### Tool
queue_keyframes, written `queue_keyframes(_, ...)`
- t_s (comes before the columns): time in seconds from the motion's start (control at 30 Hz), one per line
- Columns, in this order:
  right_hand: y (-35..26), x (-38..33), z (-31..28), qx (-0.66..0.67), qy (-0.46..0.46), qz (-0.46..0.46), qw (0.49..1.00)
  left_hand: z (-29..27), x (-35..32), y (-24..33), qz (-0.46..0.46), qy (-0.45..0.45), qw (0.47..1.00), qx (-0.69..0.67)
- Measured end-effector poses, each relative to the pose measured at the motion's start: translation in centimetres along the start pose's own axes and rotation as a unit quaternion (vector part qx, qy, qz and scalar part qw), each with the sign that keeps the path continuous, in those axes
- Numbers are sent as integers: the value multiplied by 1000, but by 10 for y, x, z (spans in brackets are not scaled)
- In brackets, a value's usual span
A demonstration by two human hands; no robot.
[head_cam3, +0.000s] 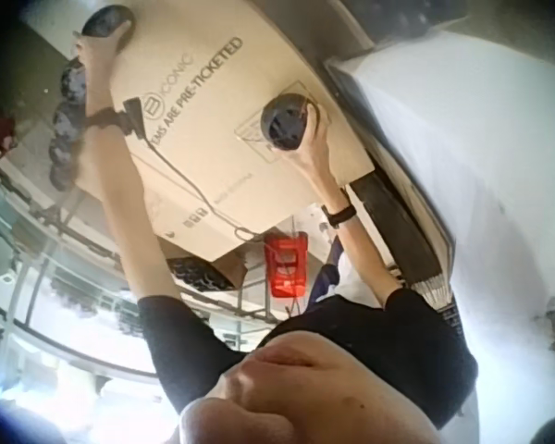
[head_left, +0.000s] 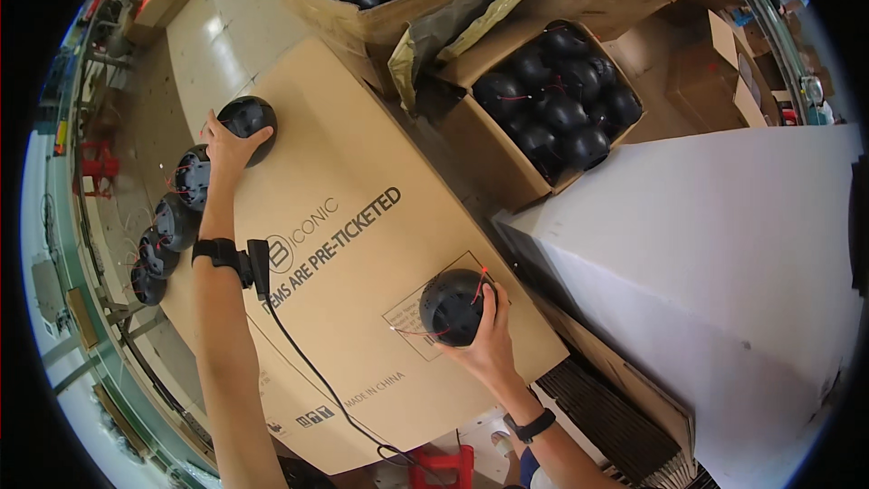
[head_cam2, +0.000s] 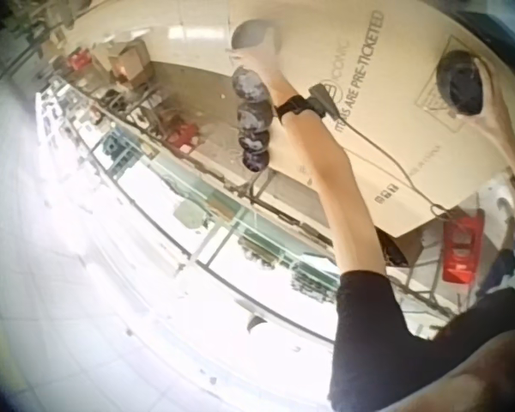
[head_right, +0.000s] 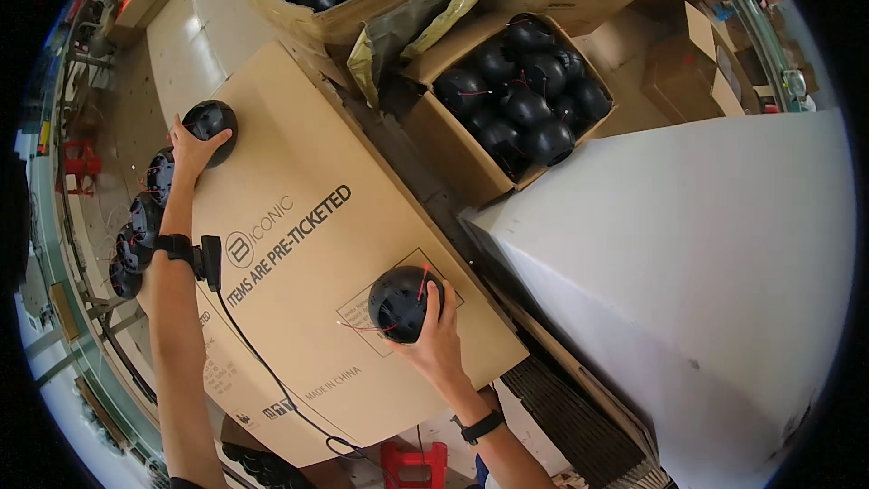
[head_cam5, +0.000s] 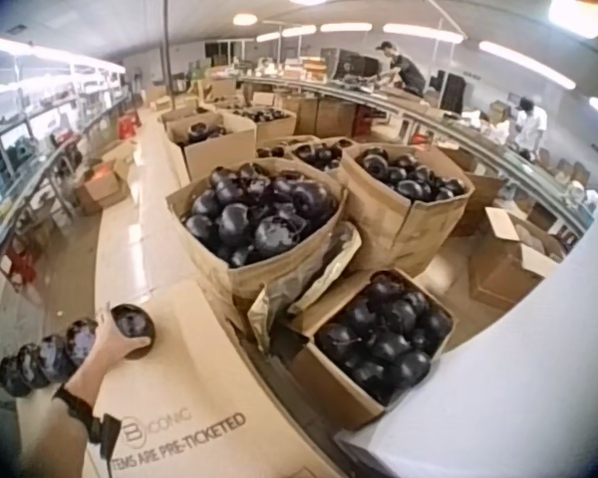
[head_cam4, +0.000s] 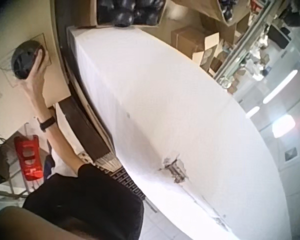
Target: Using a hot glue gun to apply adhesive to circular components on an assembly line.
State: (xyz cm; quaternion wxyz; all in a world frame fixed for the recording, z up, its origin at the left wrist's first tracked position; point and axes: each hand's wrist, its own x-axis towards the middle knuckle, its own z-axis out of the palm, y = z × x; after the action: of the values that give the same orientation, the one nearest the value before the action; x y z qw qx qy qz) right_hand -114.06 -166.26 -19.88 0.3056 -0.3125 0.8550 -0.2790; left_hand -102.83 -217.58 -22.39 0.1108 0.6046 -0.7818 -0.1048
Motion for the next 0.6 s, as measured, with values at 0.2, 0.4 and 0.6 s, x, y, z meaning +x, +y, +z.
queue_keyframes(0.2,-14,2,2,34,-18,42,998,-22,-77,-7,96,49,994,2)
queue_keyframes(0.4,-58,51,-3,71,6,81,994,-23,-328,-88,-184,-200,962,13)
queue_keyframes(0.6,-140,197,42,103,39,-24,994,-14,-369,-118,-215,-229,949,14)
